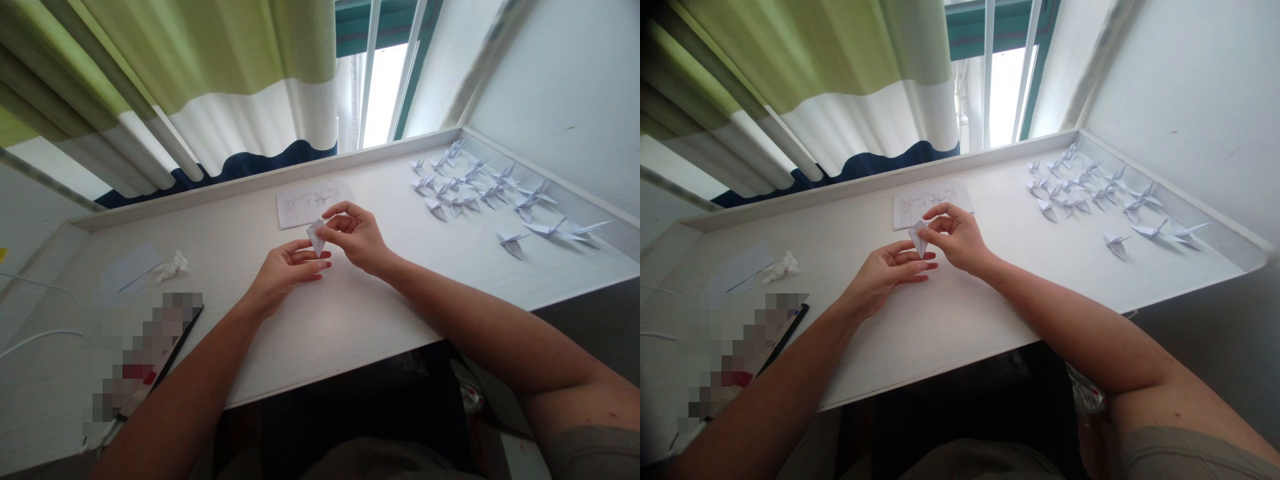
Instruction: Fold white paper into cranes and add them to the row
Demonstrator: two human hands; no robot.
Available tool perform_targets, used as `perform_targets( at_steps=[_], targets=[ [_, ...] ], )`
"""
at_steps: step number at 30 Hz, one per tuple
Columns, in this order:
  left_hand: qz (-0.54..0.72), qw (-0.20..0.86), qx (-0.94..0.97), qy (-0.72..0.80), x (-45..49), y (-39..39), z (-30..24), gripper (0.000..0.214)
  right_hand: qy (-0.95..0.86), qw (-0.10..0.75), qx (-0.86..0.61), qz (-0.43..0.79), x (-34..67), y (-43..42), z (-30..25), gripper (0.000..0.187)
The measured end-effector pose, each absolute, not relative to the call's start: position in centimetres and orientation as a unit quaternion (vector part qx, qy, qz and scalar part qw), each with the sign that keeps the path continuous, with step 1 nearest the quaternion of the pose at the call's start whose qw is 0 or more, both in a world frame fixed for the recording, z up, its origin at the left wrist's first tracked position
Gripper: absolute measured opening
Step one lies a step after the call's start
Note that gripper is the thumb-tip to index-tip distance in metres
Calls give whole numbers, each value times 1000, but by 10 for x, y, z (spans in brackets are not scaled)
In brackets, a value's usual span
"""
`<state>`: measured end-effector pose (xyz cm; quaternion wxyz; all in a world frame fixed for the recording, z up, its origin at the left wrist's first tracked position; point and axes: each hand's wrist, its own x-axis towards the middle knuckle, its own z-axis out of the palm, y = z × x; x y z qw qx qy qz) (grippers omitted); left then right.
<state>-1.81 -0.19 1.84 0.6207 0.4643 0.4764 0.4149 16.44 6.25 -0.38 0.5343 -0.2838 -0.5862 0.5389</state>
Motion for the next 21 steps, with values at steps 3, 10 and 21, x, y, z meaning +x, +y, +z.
perform_targets(
  at_steps=[3, 10, 21],
  targets=[
    [428, 599, 480, 476, -18, 0, 17, 44, -587, 531, -279, 544, 164, 62, -3, 47],
    [455, 537, 525, 479, -12, -2, 14, 40, -575, 513, -278, 573, 164, 59, 1, 49],
    [463, 542, 517, 475, -12, 0, 10, 39, -609, 453, -274, 590, 165, 61, 1, 36]
  ],
)
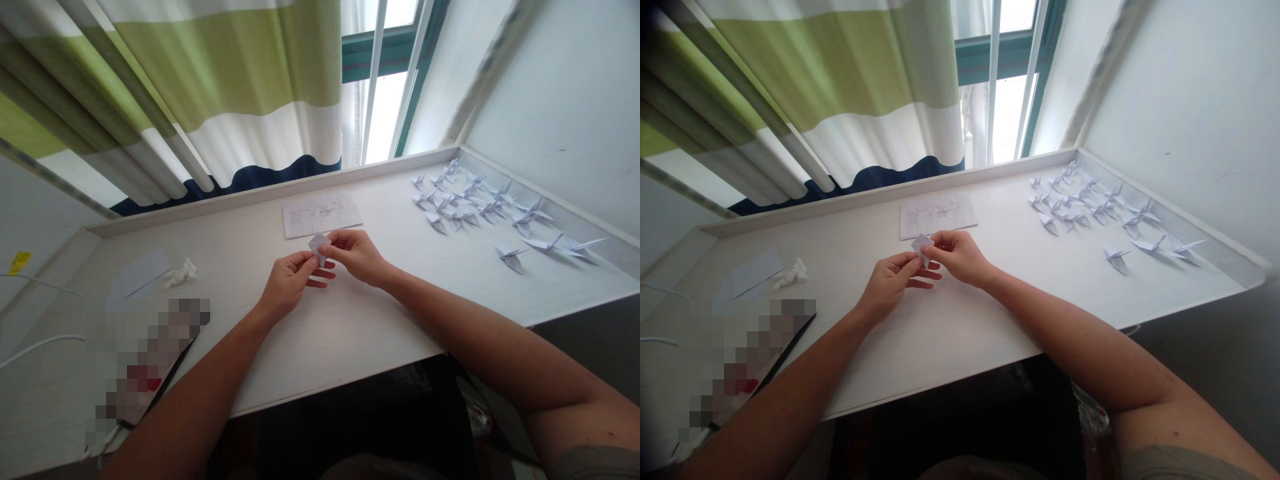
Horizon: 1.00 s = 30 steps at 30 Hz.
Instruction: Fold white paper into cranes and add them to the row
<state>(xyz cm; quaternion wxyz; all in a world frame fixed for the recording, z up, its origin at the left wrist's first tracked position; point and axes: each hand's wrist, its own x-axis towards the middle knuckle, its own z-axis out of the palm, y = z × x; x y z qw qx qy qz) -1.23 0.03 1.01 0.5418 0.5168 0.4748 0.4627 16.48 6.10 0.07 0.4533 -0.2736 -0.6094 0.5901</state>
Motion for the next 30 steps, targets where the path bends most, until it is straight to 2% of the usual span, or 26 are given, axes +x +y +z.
perform_targets(
  at_steps=[6, 9, 16, 19, 22, 26, 30],
  targets=[
    [524, 408, 551, 506, -18, 3, 11, 38, -644, 433, -291, 560, 166, 61, -3, 37],
    [541, 390, 558, 493, -20, 4, 10, 33, -641, 424, -296, 567, 166, 60, -2, 39],
    [571, 397, 543, 471, -16, 4, 11, 31, -633, 446, -301, 557, 163, 60, -3, 47],
    [579, 403, 528, 472, -16, 4, 12, 38, -632, 459, -305, 545, 162, 60, -4, 46],
    [569, 452, 499, 473, -18, 6, 11, 48, -616, 474, -301, 552, 159, 60, -7, 46],
    [498, 553, 489, 456, -18, 8, 6, 48, -583, 480, -293, 587, 156, 61, -10, 50],
    [495, 558, 482, 459, -16, 7, 6, 44, -573, 483, -306, 587, 158, 63, -9, 52]
  ],
)
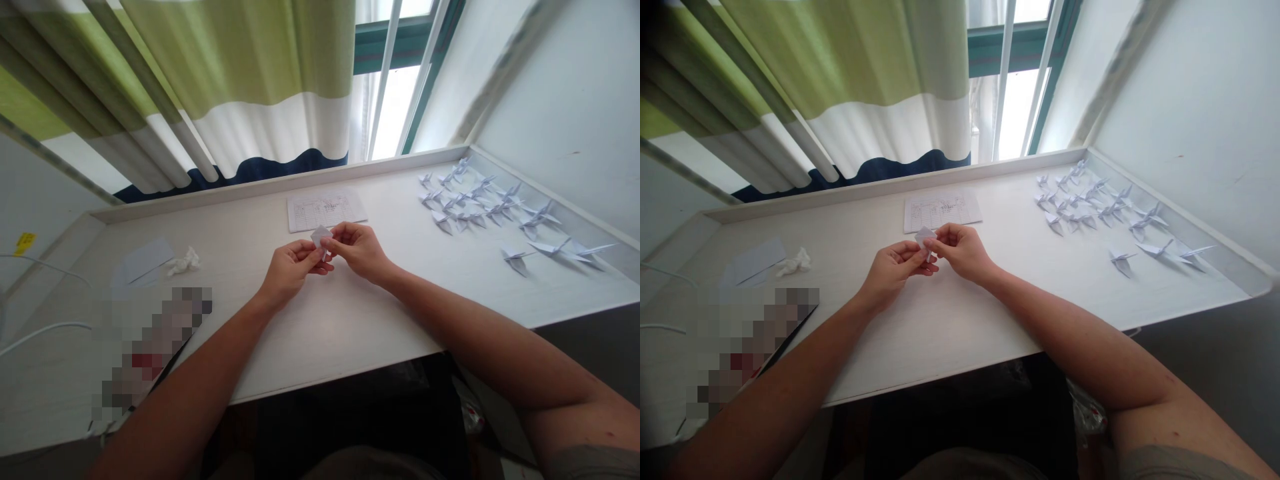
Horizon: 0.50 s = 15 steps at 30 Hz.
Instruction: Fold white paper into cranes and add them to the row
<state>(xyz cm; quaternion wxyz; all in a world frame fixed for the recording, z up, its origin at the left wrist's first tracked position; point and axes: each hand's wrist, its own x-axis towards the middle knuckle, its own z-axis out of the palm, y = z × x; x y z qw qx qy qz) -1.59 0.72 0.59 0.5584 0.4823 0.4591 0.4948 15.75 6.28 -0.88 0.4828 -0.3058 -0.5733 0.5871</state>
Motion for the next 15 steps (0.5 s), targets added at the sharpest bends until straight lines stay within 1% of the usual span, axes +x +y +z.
perform_targets(
  at_steps=[3, 5, 8, 11, 15],
  targets=[
    [519, 544, 469, 463, -17, 7, 9, 41, -579, 473, -318, 583, 161, 63, -6, 50],
    [520, 557, 462, 454, -19, 8, 11, 42, -579, 469, -306, 592, 163, 62, -4, 49],
    [509, 576, 462, 442, -20, 8, 11, 48, -584, 465, -272, 606, 163, 61, -2, 47],
    [522, 546, 480, 447, -19, 7, 10, 55, -594, 460, -263, 605, 163, 61, -3, 42],
    [524, 504, 508, 463, -17, 5, 10, 52, -598, 471, -269, 591, 163, 62, -3, 41]
  ],
)
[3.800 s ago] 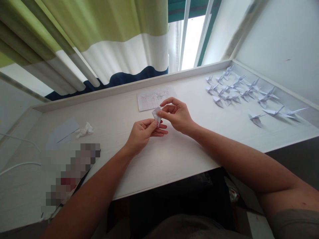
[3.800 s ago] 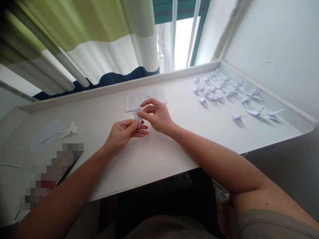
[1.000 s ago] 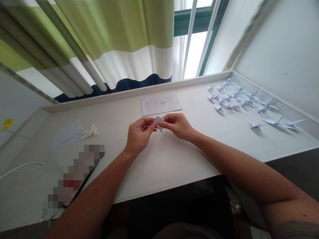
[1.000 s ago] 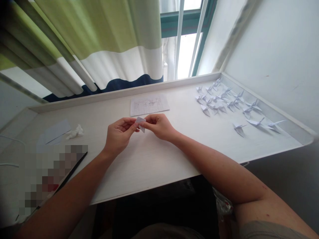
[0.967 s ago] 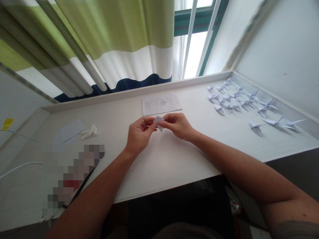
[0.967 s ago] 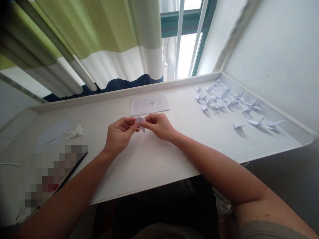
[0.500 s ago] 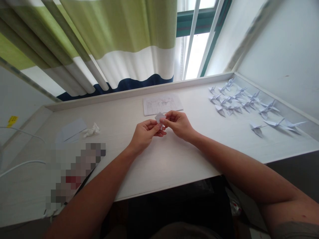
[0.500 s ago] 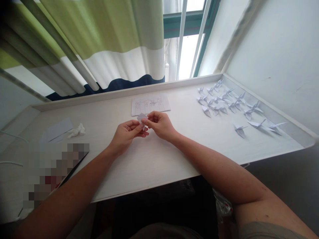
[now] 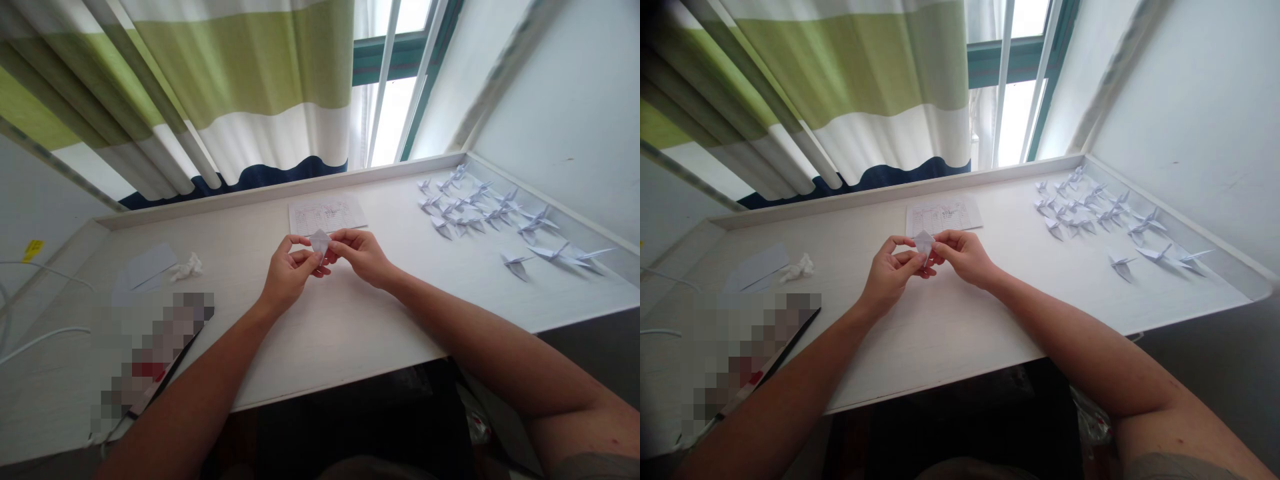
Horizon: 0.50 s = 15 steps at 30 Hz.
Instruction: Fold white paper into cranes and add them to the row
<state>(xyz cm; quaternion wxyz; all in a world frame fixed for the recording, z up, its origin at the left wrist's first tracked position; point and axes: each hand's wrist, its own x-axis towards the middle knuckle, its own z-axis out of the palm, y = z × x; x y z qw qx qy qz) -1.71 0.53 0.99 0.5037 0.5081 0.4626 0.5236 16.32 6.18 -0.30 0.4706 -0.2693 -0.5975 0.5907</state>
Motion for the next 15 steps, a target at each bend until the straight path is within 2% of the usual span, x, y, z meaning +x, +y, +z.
perform_targets(
  at_steps=[7, 10, 15],
  targets=[
    [537, 447, 528, 483, -18, 5, 9, 41, -623, 479, -280, 552, 161, 58, -6, 34],
    [552, 440, 518, 483, -18, 6, 7, 38, -653, 504, -279, 492, 161, 55, -7, 31],
    [564, 453, 498, 479, -16, 6, 8, 36, -716, 491, -282, 409, 164, 54, -5, 20]
  ],
)
